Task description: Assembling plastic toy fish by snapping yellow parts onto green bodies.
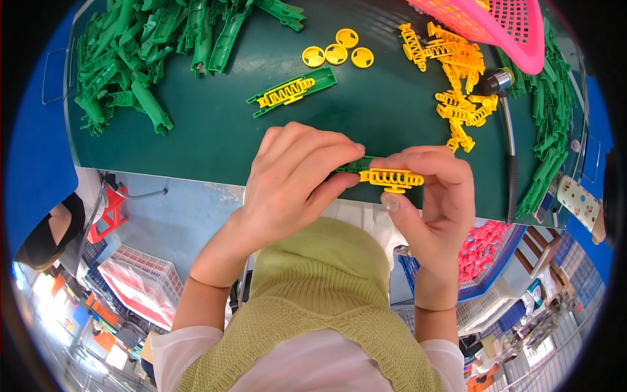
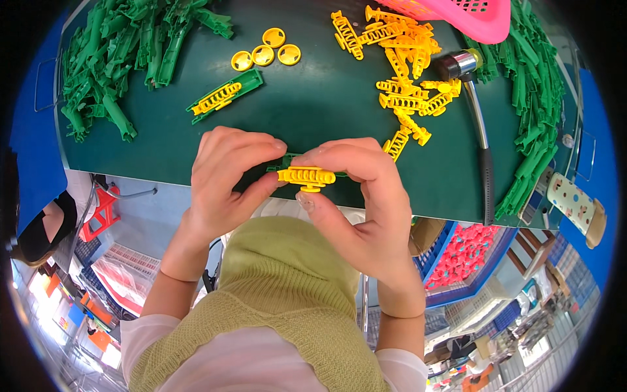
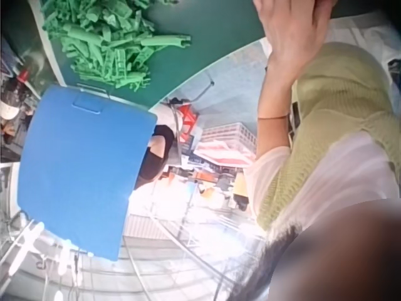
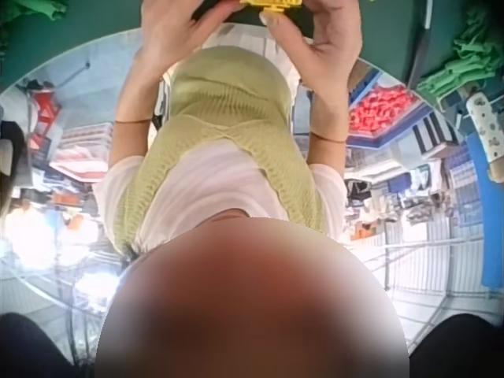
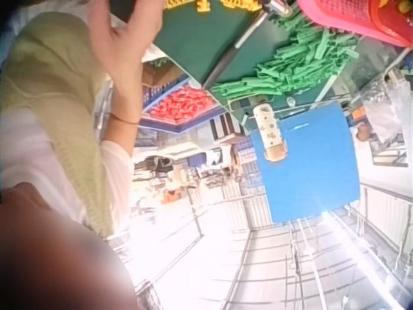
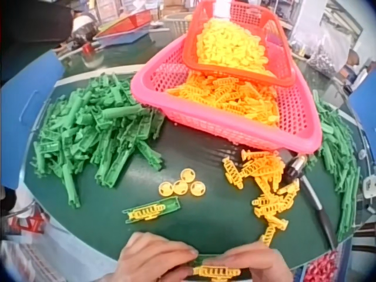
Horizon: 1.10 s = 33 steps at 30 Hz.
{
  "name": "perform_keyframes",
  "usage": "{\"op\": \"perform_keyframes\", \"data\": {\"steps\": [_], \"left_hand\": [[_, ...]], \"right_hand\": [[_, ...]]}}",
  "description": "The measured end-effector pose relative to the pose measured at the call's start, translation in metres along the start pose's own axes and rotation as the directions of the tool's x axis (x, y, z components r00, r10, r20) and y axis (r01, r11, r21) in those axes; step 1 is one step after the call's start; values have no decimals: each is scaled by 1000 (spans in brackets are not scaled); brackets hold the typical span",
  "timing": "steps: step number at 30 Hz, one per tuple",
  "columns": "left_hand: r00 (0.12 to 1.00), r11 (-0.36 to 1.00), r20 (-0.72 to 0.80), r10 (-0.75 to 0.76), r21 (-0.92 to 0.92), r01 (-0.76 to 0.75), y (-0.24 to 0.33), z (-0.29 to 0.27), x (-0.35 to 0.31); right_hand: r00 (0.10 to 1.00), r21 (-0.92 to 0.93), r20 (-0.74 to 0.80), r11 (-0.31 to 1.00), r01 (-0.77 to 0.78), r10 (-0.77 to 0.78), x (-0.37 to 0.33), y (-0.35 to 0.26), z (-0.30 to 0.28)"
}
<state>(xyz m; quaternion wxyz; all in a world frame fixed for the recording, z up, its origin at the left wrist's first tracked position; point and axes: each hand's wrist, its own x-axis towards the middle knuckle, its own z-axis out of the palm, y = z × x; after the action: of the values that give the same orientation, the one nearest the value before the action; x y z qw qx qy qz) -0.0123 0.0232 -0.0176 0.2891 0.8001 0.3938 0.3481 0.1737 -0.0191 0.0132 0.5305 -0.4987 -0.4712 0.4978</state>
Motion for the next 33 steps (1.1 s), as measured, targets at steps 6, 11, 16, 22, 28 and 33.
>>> {"op": "perform_keyframes", "data": {"steps": [6, 11, 16, 22, 28, 33], "left_hand": [[1000, 1000, -11, 10, -5, -10, -2, 0, -2], [1000, 1000, 3, 11, -4, -11, -2, 1, -1], [1000, 1000, 0, 14, 1, -14, -2, 2, -1], [1000, 1000, -2, 16, 6, -16, -1, 2, 0], [1000, 1000, -5, 14, 9, -14, -2, 2, 0], [1000, 1000, -12, 12, 3, -12, -1, 2, 1]], "right_hand": [[934, -607, 304, 718, 342, -187, 9, -2, -12], [949, -724, 274, 617, 310, -155, 8, -2, -19], [948, -673, 276, 671, 310, -161, 9, 3, -12], [937, -698, 293, 627, 346, -190, 10, 7, -13], [923, -691, 314, 614, 382, -221, 10, 5, -11], [922, -711, 312, 587, 388, -231, 11, 7, -10]]}}
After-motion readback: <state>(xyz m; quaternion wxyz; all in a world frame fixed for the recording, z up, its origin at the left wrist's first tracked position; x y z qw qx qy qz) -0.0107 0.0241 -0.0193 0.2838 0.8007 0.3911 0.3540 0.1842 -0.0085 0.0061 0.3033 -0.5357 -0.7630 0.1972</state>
